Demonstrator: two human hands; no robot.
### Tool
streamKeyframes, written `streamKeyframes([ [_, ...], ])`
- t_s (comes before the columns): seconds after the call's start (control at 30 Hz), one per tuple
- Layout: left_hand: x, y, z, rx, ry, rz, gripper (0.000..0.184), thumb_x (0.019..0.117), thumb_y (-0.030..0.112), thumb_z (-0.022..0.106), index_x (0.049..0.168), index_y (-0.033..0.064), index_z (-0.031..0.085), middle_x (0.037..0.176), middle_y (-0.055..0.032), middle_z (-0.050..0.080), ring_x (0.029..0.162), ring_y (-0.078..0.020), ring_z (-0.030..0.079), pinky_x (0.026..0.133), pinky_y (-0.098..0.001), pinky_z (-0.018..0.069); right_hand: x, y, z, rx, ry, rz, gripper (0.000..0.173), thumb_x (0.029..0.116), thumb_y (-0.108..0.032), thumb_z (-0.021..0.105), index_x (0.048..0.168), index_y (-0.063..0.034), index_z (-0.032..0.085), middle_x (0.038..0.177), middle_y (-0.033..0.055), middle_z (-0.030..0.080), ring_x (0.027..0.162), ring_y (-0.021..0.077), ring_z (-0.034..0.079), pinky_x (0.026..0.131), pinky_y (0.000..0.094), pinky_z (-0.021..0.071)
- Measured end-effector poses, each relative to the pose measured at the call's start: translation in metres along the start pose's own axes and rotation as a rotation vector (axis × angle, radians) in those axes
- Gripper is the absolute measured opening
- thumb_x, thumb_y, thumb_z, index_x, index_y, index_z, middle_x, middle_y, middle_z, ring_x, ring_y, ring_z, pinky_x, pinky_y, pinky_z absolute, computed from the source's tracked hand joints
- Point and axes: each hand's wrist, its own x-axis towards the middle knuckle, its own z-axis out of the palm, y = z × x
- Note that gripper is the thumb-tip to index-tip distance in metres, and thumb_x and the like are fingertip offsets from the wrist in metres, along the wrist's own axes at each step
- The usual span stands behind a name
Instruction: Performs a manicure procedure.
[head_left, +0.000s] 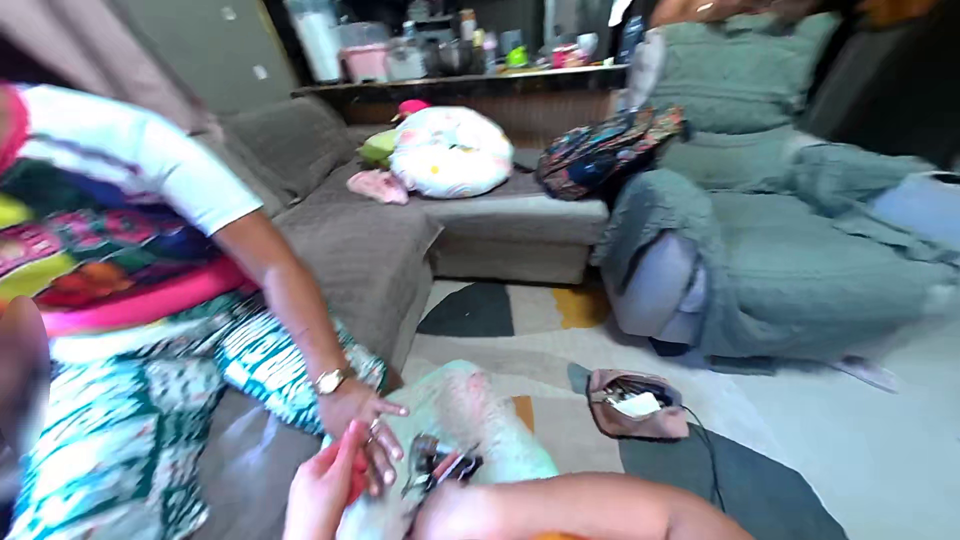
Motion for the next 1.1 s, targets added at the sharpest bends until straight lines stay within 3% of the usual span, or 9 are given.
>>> streamKeyframes([
  [0.13, -0.004, -0.019, -0.016, 0.254, 0.098, -0.054, 0.065, 0.1006, 0.063, 0.048, 0.094, 0.0034, 0.072, 0.072, -0.0091, 0.065, 0.063, -0.0227, 0.064, 0.065, -0.0489, 0.0548, -0.008, 0.024, -0.007, -0.004, -0.012, -0.216, 0.045, 0.0899, -0.013, 0.077, 0.133, -0.0159, 0.064, 0.111, 0.0212, 0.07, 0.101, 0.0442, 0.068, 0.085, 0.069, 0.0521],
  [0.2, -0.006, -0.027, -0.015, 0.164, 0.043, -0.136, 0.066, 0.0997, 0.065, 0.048, 0.098, 0.0037, 0.072, 0.073, -0.0086, 0.066, 0.063, -0.0211, 0.064, 0.064, -0.0452, 0.0554, -0.019, 0.036, -0.013, 0.03, 0.015, -0.288, 0.05, 0.0905, -0.015, 0.076, 0.138, -0.0171, 0.06, 0.115, 0.0196, 0.069, 0.104, 0.0411, 0.068, 0.087, 0.0649, 0.0536],
  [0.27, -0.007, -0.033, -0.009, -0.203, -0.076, -0.135, 0.053, 0.105, 0.051, 0.05, 0.104, 0.001, 0.068, 0.072, -0.006, 0.067, 0.062, -0.016, 0.065, 0.061, -0.0358, 0.0572, -0.032, 0.044, -0.018, 0.124, 0.087, -0.348, 0.052, 0.0928, -0.017, 0.073, 0.143, -0.0146, 0.058, 0.123, 0.0179, 0.068, 0.111, 0.0364, 0.068, 0.093, 0.06, 0.0537],
  [0.4, -0.003, -0.028, 0.015, -1.161, -0.527, -0.139, 0.046, 0.1094, 0.031, 0.033, 0.132, -0.003, 0.055, 0.115, -0.0201, 0.071, 0.11, -0.0299, 0.07, 0.102, -0.0438, 0.0551, -0.052, 0.057, -0.022, 0.438, 0.355, -0.412, 0.055, 0.0961, -0.027, 0.071, 0.143, -0.0037, 0.056, 0.133, 0.0137, 0.066, 0.122, 0.021, 0.065, 0.105, 0.0456, 0.0519],
  [0.47, -0.001, -0.016, 0.03, -1.309, -0.475, -0.202, 0.039, 0.1091, 0.022, 0.039, 0.135, -0.0023, 0.054, 0.116, -0.0207, 0.07, 0.105, -0.0285, 0.072, 0.094, -0.0406, 0.059, -0.056, 0.059, -0.025, 0.639, 0.463, -0.382, 0.06, 0.1017, -0.039, 0.06, 0.146, 0.0003, 0.049, 0.129, 0.0124, 0.066, 0.113, 0.0131, 0.066, 0.099, 0.0345, 0.0559],
  [0.53, 0.002, -0.001, 0.038, -1.27, -0.341, -0.19, 0.03, 0.1068, 0.011, 0.044, 0.129, -0.0034, 0.058, 0.113, -0.0209, 0.072, 0.097, -0.027, 0.074, 0.085, -0.0384, 0.0618, -0.058, 0.054, -0.029, 0.884, 0.551, -0.28, 0.071, 0.1036, -0.053, 0.051, 0.149, 0.0002, 0.041, 0.117, 0.0102, 0.067, 0.095, 0.013, 0.069, 0.082, 0.0347, 0.0622],
  [0.63, 0.012, 0.019, 0.036, -1.248, -0.258, -0.115, 0.024, 0.1064, 0.009, 0.044, 0.118, -0.0044, 0.061, 0.11, -0.02, 0.073, 0.1, -0.0275, 0.074, 0.09, -0.0395, 0.0615, -0.059, 0.049, -0.037, 1.096, 0.676, -0.162, 0.073, 0.1041, -0.053, 0.049, 0.156, -0.0055, 0.028, 0.103, 0.006, 0.065, 0.074, 0.014, 0.069, 0.062, 0.035, 0.0637],
  [0.9, 0.032, 0.036, 0.024, -1.082, -0.316, 0.012, 0.022, 0.0995, 0.008, 0.06, 0.119, -0.0001, 0.066, 0.102, -0.0175, 0.073, 0.08, -0.0184, 0.073, 0.069, -0.0294, 0.0618, -0.027, 0.045, -0.069, 1.016, 0.725, -0.174, 0.077, 0.1051, -0.043, 0.052, 0.165, -0.0154, 0.012, 0.107, 0.0086, 0.064, 0.074, 0.0154, 0.068, 0.06, 0.0339, 0.0632],
  [1.1, 0.04, -0.006, 0.038, -1.191, -0.236, -0.051, 0.027, 0.0998, 0.006, 0.057, 0.126, 0.003, 0.06, 0.114, -0.0189, 0.072, 0.094, -0.0235, 0.074, 0.077, -0.034, 0.0619, -0.019, 0.052, -0.056, 0.899, 0.728, -0.091, 0.068, 0.1007, -0.026, 0.064, 0.16, -0.0086, 0.035, 0.125, 0.0116, 0.064, 0.075, 0.0115, 0.068, 0.062, 0.0301, 0.0635],
])
